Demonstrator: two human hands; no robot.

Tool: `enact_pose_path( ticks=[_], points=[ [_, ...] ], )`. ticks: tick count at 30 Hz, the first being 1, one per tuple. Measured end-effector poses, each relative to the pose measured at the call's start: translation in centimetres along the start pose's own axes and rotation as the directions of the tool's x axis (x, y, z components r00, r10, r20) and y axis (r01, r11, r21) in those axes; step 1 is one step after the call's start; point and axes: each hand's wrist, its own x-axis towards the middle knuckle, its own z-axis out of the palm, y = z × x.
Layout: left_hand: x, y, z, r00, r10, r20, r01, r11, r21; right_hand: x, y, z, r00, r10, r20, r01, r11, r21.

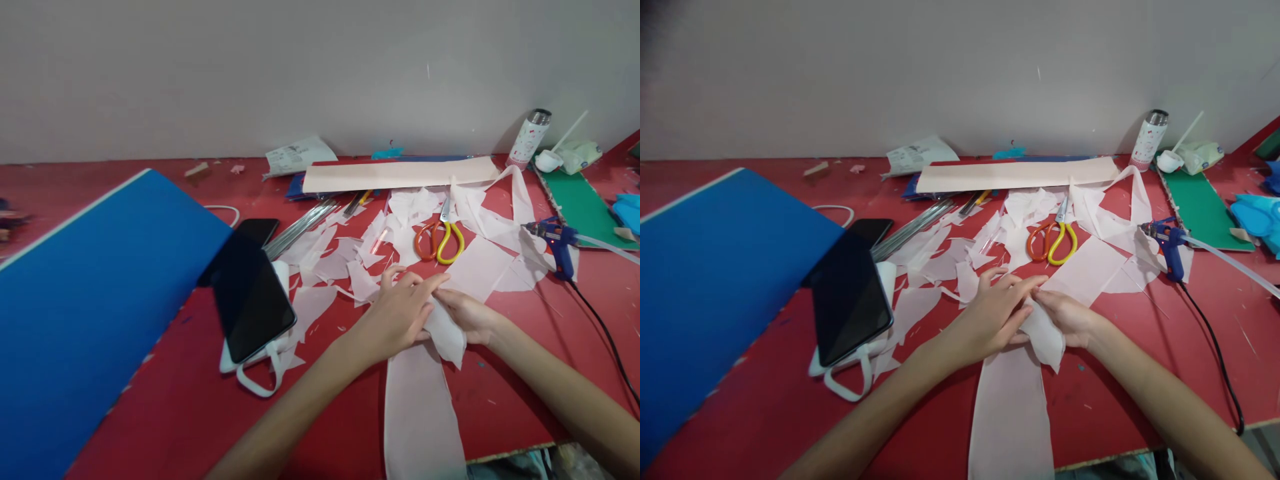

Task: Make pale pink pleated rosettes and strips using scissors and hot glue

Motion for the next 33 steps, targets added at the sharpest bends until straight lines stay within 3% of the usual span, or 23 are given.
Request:
enact_pose_path(
  ticks=[4, 9, 11, 15, 19, 23, 25, 28, 33],
  points=[
    [0.0, 0.0, 0.0, 0.999, -0.008, -0.034, 0.007, 0.999, -0.053, 0.0, 0.0, 0.1, 0.998, -0.003, 0.061, 0.001, 1.0, 0.028],
    [-0.3, -0.3, -0.2, 0.98, -0.081, -0.183, 0.042, 0.978, -0.206, -0.5, -0.3, 0.6, 0.979, 0.026, 0.204, -0.04, 0.997, 0.062],
    [-0.5, -0.6, -0.4, 0.948, -0.176, -0.265, 0.096, 0.953, -0.288, -0.6, -0.5, 0.8, 0.971, 0.051, 0.233, -0.063, 0.997, 0.042],
    [-0.6, -1.6, -1.2, 0.833, -0.367, -0.413, 0.2, 0.897, -0.393, -0.7, -0.7, 1.0, 0.973, 0.031, 0.228, -0.036, 0.999, 0.018],
    [-1.1, -3.6, -3.0, 0.723, -0.421, -0.548, 0.324, 0.907, -0.269, -0.6, -0.6, 0.9, 0.971, 0.013, 0.24, -0.015, 1.0, 0.005],
    [-2.1, -6.4, -4.6, 0.634, -0.409, -0.656, 0.519, 0.854, -0.03, -0.7, -0.6, 1.0, 0.973, 0.01, 0.231, -0.004, 1.0, -0.027],
    [-2.6, -7.8, -5.0, 0.635, -0.382, -0.672, 0.58, 0.81, 0.087, -0.8, -0.6, 1.0, 0.973, 0.012, 0.229, -0.006, 1.0, -0.028],
    [-3.1, -9.1, -5.2, 0.642, -0.441, -0.627, 0.678, 0.709, 0.195, -0.8, -0.6, 1.1, 0.973, 0.008, 0.232, -0.005, 1.0, -0.012],
    [-3.6, -9.5, -5.4, 0.632, -0.485, -0.604, 0.747, 0.591, 0.306, -0.7, -0.5, 0.9, 0.967, 0.012, 0.254, -0.013, 1.0, 0.002]
  ],
)
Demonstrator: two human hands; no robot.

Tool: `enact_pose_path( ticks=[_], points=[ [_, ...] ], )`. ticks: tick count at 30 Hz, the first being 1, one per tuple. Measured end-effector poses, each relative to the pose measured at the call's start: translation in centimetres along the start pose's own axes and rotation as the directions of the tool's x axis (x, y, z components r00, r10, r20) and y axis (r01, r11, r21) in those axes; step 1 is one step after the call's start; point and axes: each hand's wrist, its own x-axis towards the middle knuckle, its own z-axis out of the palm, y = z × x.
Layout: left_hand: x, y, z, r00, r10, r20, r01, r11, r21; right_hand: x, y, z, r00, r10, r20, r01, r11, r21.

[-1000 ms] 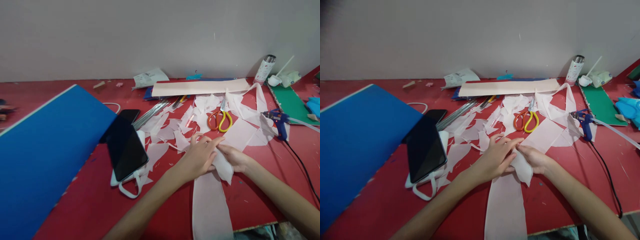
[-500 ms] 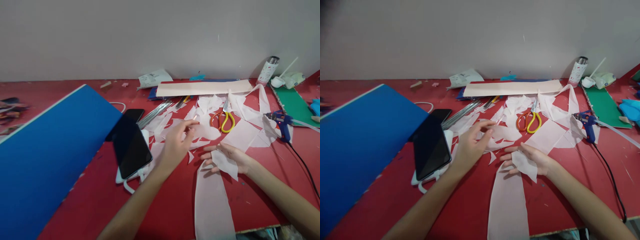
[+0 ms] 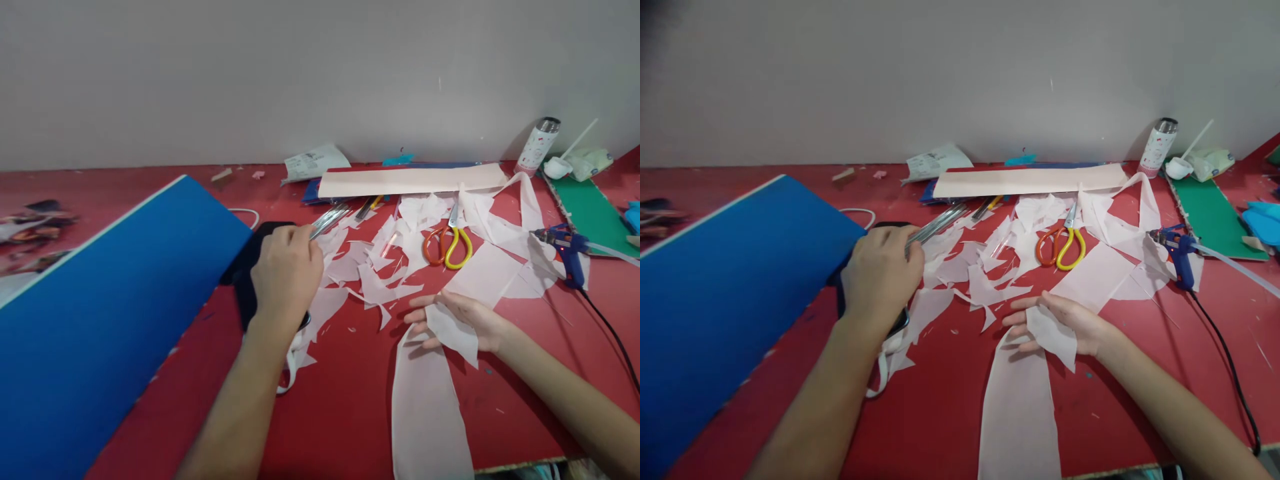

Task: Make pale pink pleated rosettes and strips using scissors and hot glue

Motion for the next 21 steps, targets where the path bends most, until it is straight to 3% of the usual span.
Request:
enact_pose_path(
  ticks=[2, 5, 11, 15, 17, 21],
  points=[
    [-0.1, 0.2, -0.1, 0.999, 0.047, -0.02, -0.047, 0.999, 0.015, 0.0, 0.0, 0.0, 1.0, 0.008, -0.007, -0.008, 1.0, -0.005],
    [-0.3, 1.3, -0.2, 0.977, 0.21, -0.022, -0.21, 0.977, -0.031, 0.1, 0.0, 0.0, 1.0, 0.014, -0.015, -0.014, 1.0, -0.013],
    [0.6, 7.2, -1.0, 0.854, 0.518, 0.054, -0.503, 0.847, -0.171, 0.2, -0.1, -0.1, 1.0, 0.021, 0.015, -0.021, 1.0, 0.002],
    [2.1, 12.5, -0.1, 0.792, 0.574, 0.206, -0.513, 0.809, -0.287, 0.4, 0.0, -0.5, 0.998, 0.003, 0.056, -0.003, 1.0, 0.004],
    [2.9, 14.8, 1.0, 0.806, 0.519, 0.284, -0.453, 0.85, -0.268, 0.5, 0.1, -0.6, 0.998, 0.009, 0.064, -0.008, 1.0, -0.008],
    [4.1, 18.4, 3.4, 0.797, 0.52, 0.307, -0.461, 0.852, -0.248, 0.7, 0.2, -0.8, 0.996, 0.014, 0.085, -0.014, 1.0, -0.009]
  ],
)
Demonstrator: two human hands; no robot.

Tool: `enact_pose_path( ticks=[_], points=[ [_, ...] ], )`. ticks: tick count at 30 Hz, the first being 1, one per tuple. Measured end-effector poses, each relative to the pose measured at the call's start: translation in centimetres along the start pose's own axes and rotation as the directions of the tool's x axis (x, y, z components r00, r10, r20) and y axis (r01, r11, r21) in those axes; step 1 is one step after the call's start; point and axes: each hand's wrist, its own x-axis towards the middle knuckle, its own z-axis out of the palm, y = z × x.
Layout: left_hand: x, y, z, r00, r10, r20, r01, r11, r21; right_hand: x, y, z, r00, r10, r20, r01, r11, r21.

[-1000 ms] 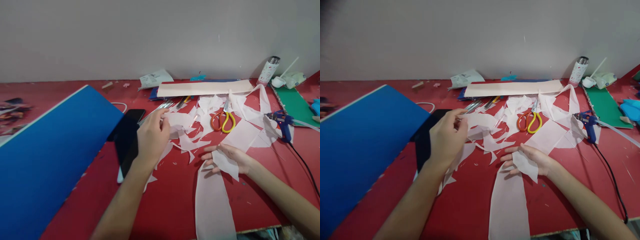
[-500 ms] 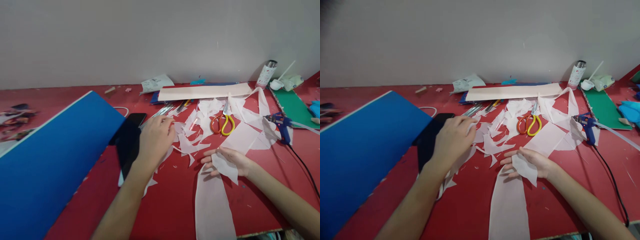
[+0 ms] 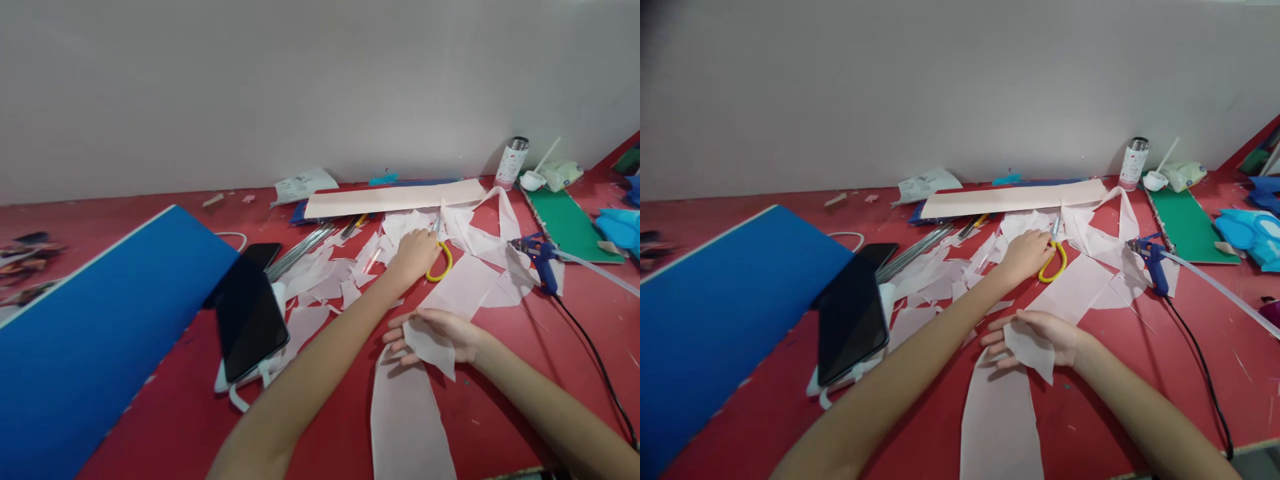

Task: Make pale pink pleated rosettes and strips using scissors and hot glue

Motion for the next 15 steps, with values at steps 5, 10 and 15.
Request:
enact_pose_path(
  ticks=[5, 10, 15],
  points=[
    [3.5, 1.6, 0.7, 0.999, -0.034, 0.028, 0.033, 0.999, 0.033, 0.3, 0.2, -0.3, 0.999, -0.003, 0.039, 0.002, 1.0, 0.021],
    [5.5, 2.7, 1.0, 0.995, -0.051, 0.086, 0.046, 0.997, 0.059, 0.7, 0.4, -0.7, 0.998, 0.008, 0.064, -0.012, 0.998, 0.056],
    [5.4, 2.8, 1.7, 0.996, -0.025, 0.087, 0.02, 0.998, 0.062, 0.8, 0.3, -0.7, 0.997, 0.043, 0.057, -0.046, 0.998, 0.05]
  ],
)
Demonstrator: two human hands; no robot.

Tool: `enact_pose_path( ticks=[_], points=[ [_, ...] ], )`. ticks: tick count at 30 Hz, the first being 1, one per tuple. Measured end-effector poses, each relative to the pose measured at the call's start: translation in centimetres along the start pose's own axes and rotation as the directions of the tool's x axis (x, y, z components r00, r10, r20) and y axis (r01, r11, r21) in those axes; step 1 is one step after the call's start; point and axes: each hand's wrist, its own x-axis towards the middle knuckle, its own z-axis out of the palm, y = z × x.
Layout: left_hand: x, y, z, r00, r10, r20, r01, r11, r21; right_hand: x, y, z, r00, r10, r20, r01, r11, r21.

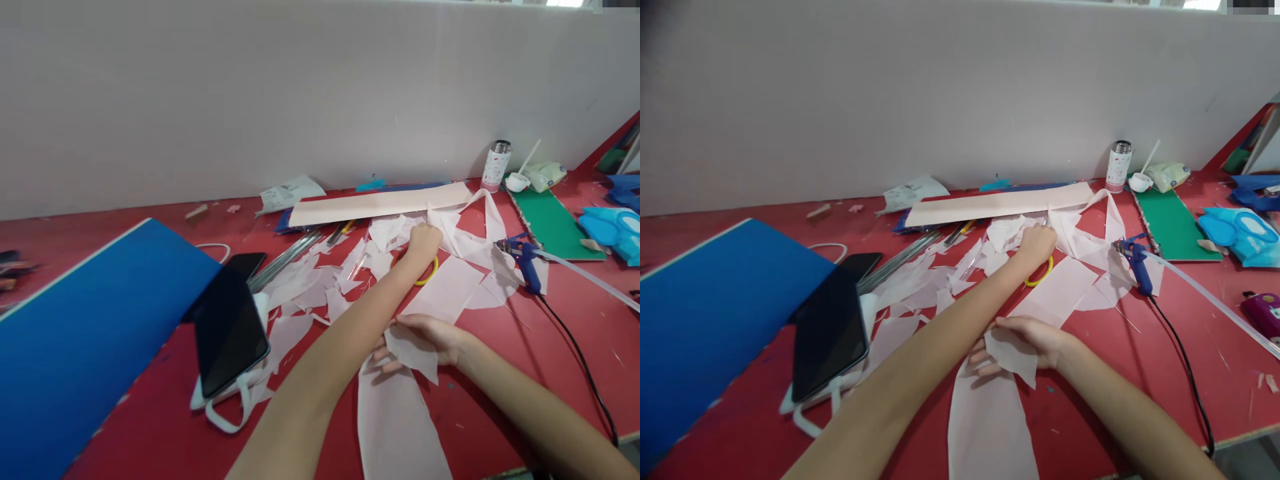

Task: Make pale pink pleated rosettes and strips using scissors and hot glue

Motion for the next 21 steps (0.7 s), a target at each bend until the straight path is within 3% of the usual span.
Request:
enact_pose_path(
  ticks=[21],
  points=[
    [-0.19, -0.24, 1.01, 0.996, 0.058, -0.07, -0.059, 0.998, -0.019, 0.19, 0.04, -0.23, 1.0, -0.01, -0.011, 0.01, 1.0, -0.007]
  ],
)
